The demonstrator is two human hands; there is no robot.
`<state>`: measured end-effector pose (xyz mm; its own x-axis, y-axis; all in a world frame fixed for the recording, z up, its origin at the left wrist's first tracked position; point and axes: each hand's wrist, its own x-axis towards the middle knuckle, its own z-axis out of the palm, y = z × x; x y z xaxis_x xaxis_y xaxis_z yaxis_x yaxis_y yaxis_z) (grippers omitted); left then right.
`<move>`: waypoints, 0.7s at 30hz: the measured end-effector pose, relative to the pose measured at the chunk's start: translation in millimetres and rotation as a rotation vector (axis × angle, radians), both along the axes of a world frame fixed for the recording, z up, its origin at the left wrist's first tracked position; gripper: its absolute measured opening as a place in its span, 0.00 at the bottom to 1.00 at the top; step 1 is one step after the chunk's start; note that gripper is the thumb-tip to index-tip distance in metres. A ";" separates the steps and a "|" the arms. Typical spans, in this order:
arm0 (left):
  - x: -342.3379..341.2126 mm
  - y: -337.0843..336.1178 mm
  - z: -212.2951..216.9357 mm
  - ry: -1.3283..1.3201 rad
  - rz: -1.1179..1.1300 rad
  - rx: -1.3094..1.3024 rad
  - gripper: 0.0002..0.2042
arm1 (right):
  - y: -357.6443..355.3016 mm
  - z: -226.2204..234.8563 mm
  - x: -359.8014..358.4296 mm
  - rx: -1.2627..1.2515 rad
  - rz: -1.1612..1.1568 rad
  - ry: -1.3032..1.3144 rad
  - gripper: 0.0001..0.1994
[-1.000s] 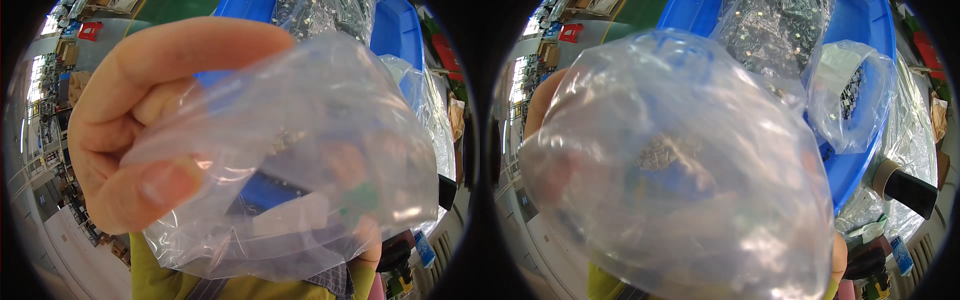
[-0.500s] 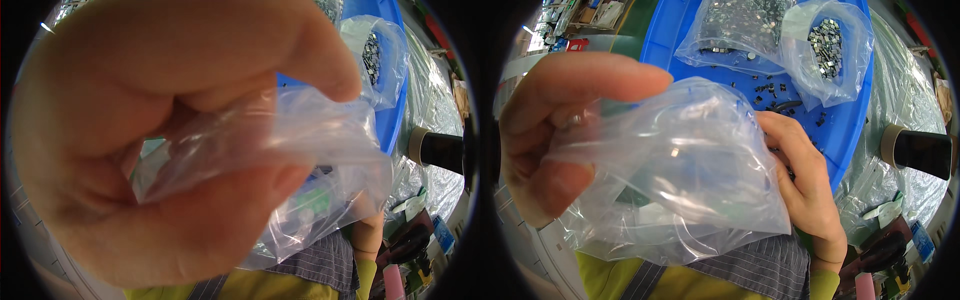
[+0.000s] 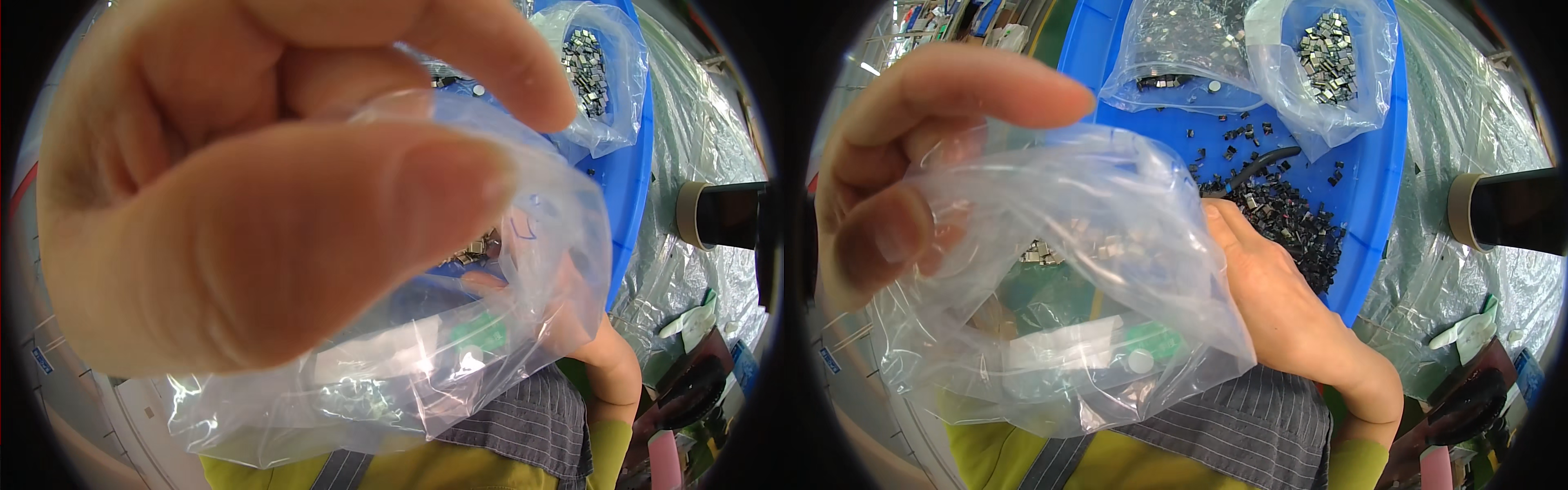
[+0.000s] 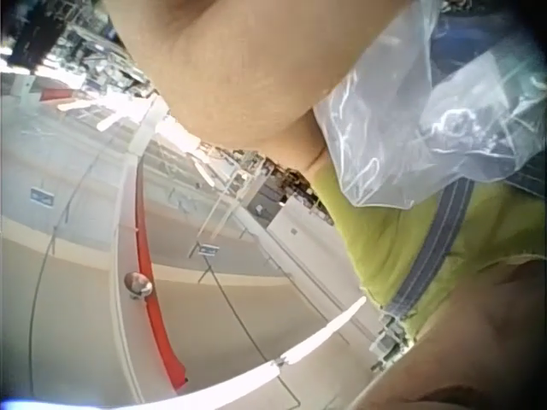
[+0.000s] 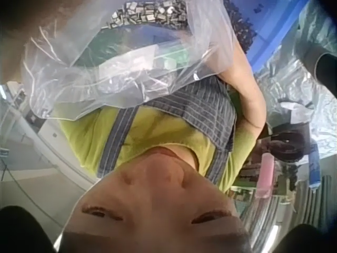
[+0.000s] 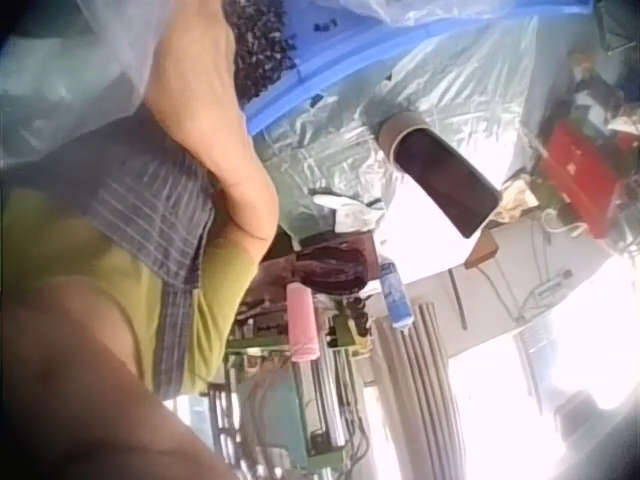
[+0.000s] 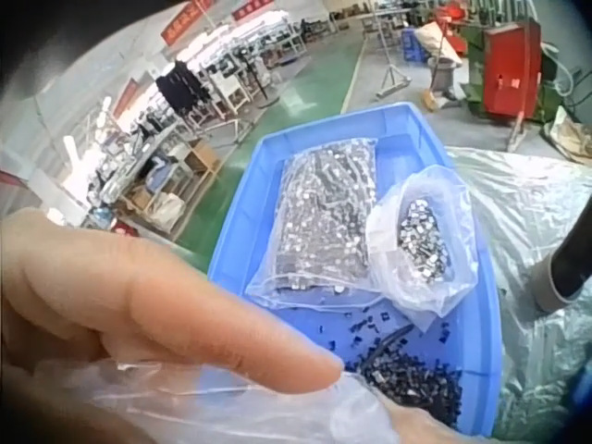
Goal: Trimming small black electronic components using a pair of pliers over a blue sorting tray.
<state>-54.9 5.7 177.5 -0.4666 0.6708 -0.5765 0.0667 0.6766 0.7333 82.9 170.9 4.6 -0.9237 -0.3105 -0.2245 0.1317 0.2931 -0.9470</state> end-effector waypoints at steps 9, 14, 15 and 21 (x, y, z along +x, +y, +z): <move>35.8 -206.5 90.8 0.199 0.231 0.170 0.32 | 8.2 -16.8 9.1 -0.356 -0.083 0.116 0.28; 53.8 -47.5 -15.5 0.311 0.390 0.401 0.31 | 2.7 -8.4 3.4 -0.289 -0.097 0.300 0.25; 32.1 -45.8 -16.7 0.334 0.404 0.451 0.30 | 5.6 4.5 5.9 -0.326 -0.149 0.198 0.24; 31.6 -76.4 -70.8 0.053 0.553 0.581 0.30 | -0.7 18.5 2.3 -0.569 -0.358 -0.367 0.21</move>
